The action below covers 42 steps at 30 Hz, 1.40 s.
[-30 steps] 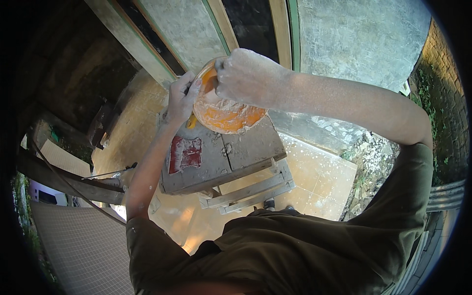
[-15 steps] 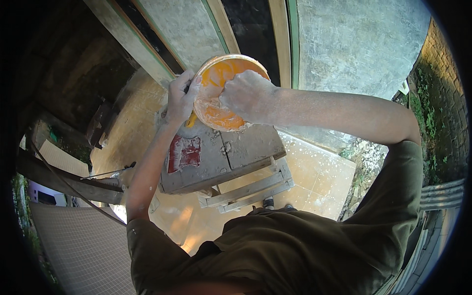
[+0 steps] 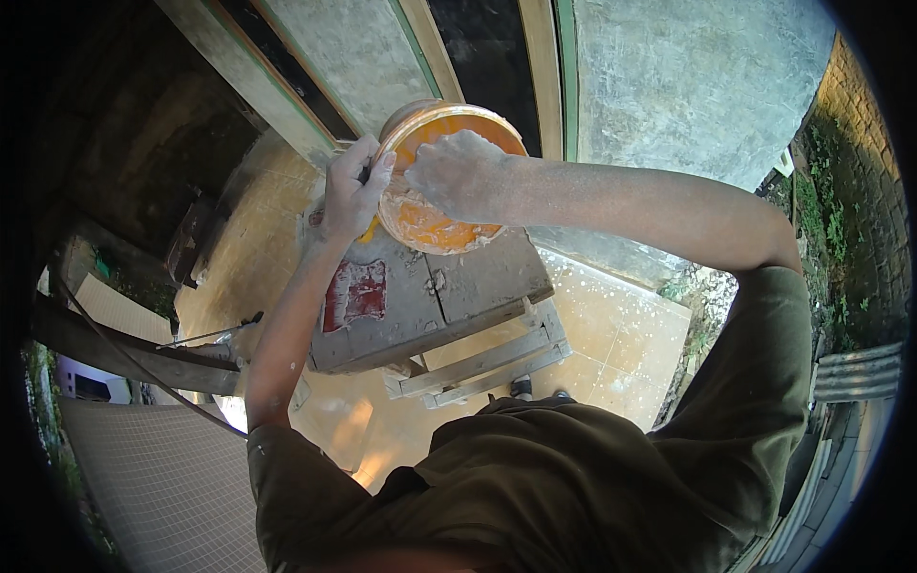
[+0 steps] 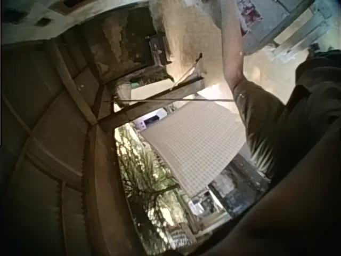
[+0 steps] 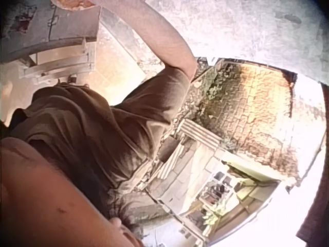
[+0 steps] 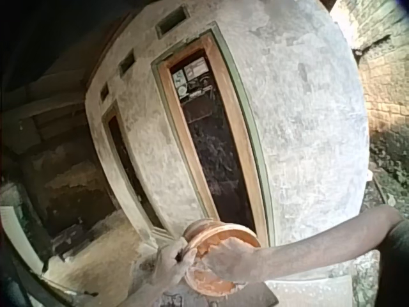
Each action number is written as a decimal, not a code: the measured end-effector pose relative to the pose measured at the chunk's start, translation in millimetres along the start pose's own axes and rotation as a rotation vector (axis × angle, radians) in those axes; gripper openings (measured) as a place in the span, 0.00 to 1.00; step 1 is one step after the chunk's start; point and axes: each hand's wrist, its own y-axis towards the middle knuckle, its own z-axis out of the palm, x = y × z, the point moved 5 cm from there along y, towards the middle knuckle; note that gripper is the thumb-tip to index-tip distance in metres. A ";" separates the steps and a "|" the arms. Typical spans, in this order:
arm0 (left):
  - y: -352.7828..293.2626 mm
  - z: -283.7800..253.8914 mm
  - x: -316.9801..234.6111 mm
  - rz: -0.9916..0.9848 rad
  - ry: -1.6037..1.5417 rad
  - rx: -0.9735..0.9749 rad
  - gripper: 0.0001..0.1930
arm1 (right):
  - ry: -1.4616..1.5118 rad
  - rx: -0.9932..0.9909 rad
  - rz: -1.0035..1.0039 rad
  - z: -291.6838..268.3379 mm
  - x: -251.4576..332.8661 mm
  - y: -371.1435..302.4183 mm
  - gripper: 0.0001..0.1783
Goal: The person mixes wall putty in a bucket and applies it to gaps and corners of a concrete wall using a scraper.
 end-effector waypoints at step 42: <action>-8.3 -19.7 20.0 -0.067 -0.025 -0.187 0.15 | -0.762 0.131 -0.303 -12.1 56.6 -18.3 0.15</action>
